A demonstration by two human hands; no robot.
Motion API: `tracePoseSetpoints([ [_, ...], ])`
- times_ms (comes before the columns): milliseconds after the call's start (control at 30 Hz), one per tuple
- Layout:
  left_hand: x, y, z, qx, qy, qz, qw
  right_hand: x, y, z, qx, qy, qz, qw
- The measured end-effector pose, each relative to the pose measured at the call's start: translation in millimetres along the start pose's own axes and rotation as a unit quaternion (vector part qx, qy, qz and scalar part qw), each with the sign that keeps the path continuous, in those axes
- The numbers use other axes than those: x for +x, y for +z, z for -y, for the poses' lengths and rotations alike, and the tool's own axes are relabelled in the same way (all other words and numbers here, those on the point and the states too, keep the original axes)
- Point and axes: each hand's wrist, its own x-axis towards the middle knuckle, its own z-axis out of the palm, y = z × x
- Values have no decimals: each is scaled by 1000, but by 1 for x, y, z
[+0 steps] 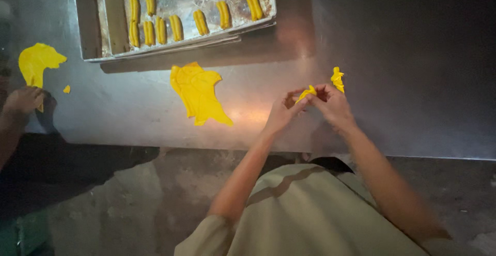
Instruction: The person pinches small pieces from a flattened sheet of yellow dough on a stainless steel table, rolls each piece between the hands into a short strip, and places the strips onto a baking tray alongside similar strips. Later the person presses larger dough pieces flat and fits them into a round metal pan.
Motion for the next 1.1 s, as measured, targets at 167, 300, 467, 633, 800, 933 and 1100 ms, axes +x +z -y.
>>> tracePoseSetpoints([
  [167, 5, 19, 3, -62, 67, -37, 995, -7, -11, 17, -168, -59, -24, 984],
  [300, 7, 38, 11, -108, 73, -69, 989, -12, -9, 26, -180, -171, -94, 964],
  [467, 14, 48, 15, -145, 83, 13, 986, 1, -1, 30, -273, -227, -230, 906],
  [633, 27, 38, -2, 115, 216, -88, 966, 15, 21, 46, -292, -357, -162, 872],
  [800, 34, 37, -22, 171, 234, -214, 933, 26, 52, 51, -272, -244, -227, 903],
  [933, 35, 29, -29, 78, 138, -256, 954, 42, 69, 30, -160, -36, -254, 953],
  [1100, 28, -7, -15, -114, 24, -176, 977, 38, 69, -8, 125, 114, -195, 966],
])
